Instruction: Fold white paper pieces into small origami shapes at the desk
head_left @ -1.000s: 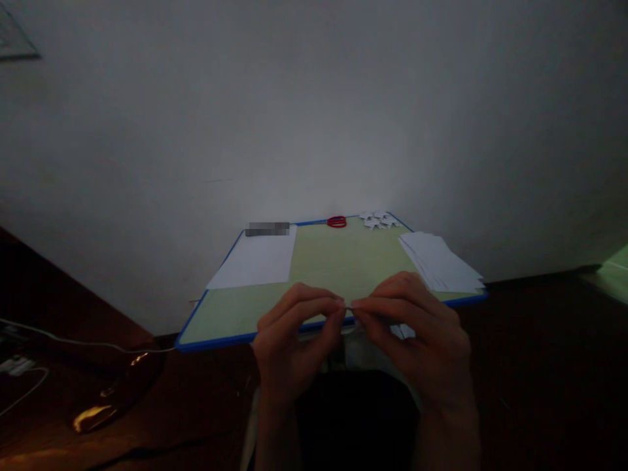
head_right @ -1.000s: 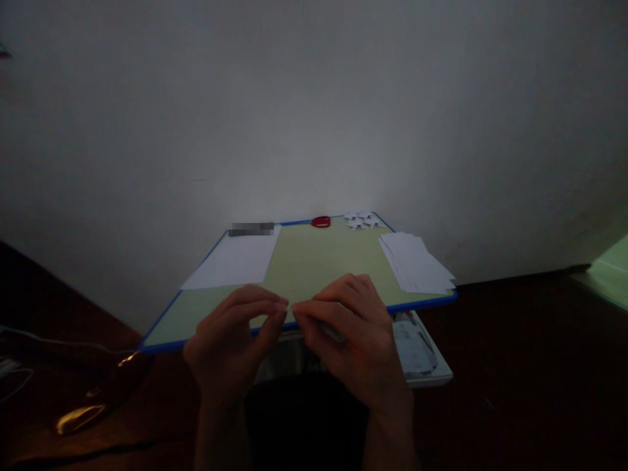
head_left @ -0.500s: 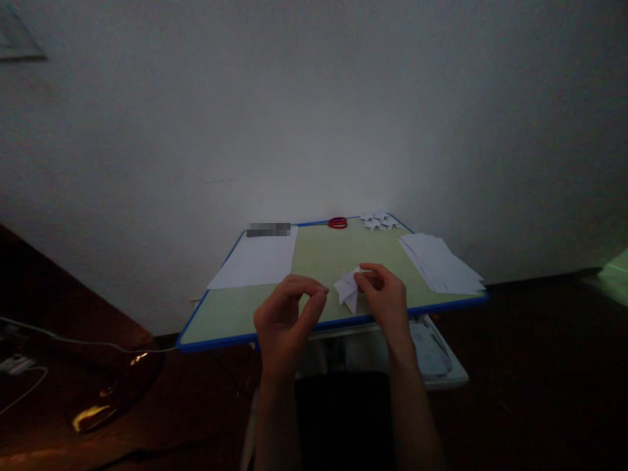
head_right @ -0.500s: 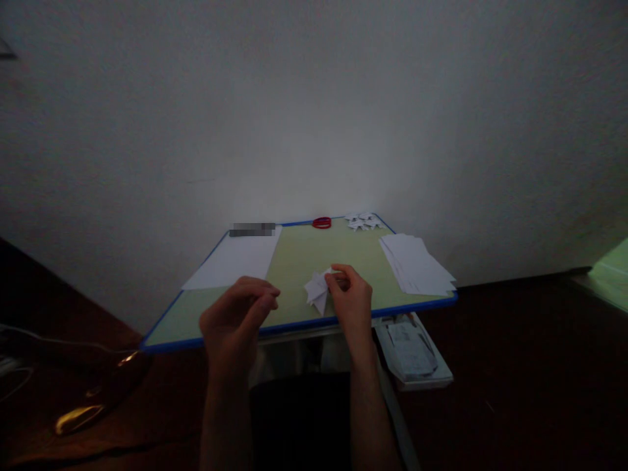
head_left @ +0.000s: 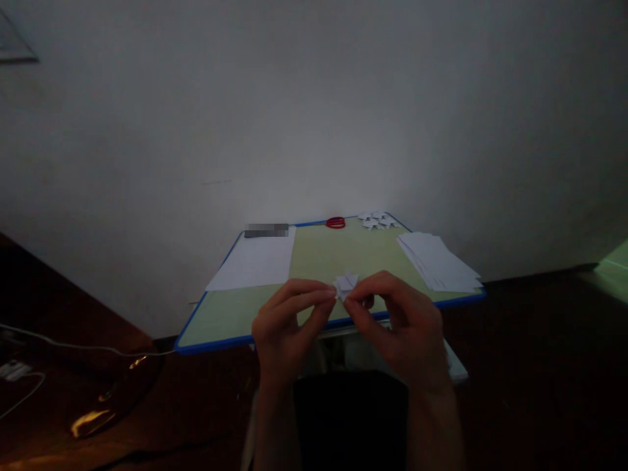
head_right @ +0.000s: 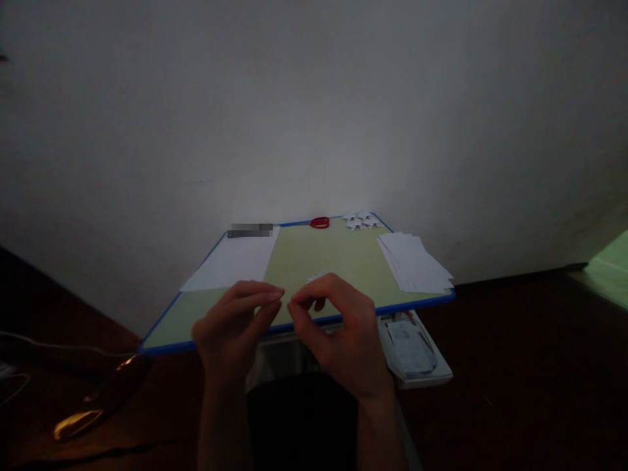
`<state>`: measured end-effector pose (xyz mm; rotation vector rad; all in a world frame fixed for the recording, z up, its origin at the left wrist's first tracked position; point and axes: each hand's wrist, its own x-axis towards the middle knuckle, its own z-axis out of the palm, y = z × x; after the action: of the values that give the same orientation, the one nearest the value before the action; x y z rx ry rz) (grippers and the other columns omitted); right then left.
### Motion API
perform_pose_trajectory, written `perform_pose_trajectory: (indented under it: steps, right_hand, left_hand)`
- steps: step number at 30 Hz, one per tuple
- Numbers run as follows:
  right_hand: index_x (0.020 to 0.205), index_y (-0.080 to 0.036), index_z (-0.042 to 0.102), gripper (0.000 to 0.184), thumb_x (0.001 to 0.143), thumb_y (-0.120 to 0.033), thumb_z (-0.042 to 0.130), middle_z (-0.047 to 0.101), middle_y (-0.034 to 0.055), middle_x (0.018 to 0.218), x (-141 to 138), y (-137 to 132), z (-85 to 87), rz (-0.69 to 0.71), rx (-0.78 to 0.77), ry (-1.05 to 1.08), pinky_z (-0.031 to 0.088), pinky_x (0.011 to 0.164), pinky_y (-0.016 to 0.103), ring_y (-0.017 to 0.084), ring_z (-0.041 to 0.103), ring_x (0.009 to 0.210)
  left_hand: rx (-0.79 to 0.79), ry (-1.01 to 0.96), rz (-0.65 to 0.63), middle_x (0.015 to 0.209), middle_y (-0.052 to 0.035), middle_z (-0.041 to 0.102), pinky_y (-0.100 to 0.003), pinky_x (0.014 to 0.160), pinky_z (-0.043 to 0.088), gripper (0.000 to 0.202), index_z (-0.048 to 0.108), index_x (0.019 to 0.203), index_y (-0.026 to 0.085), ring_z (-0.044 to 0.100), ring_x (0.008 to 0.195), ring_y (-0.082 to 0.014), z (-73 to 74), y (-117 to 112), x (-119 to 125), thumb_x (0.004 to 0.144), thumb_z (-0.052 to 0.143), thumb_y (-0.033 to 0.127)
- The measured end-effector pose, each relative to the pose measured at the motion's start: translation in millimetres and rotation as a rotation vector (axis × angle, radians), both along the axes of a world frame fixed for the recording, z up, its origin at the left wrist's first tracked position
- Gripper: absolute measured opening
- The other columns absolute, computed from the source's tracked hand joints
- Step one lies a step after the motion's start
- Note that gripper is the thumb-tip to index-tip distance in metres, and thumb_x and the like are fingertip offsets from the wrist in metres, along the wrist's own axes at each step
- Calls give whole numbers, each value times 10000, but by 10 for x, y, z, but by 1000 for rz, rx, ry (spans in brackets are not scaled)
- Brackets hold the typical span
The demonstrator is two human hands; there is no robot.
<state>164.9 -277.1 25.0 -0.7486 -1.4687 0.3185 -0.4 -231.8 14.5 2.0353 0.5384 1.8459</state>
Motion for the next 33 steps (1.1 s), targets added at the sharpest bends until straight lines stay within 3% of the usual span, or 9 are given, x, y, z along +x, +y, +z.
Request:
perform_pose_trajectory:
  steps: [15,26,33]
  right_hand:
    - [927,-207,686,138,898,-71,689,706,-14,831,20,70,22,-139,102,-182,518,719,274,123,645,748]
    - [869,-208,642,149,874,-62,672,670,-27,787,-30,140,-36,-268,125,-263,513,702,256,121,616,712]
    - [834,-217,615,154,857,-71,655,625,-46,737,-23,213,-95,-241,77,-224,492,664,246,117,586,674]
  left_hand:
    - [69,221,110,983,-34,772,-266,796,615,227,781,1046,225,738,887,-147,121,-77,11,894,732,64]
    - [66,309,158,1046,-42,769,-274,859,587,246,767,1103,204,726,968,-151,48,-66,-8,913,707,60]
    - [69,337,170,1047,-62,768,-304,856,580,226,765,1111,192,728,969,-171,-7,-23,-15,923,702,83]
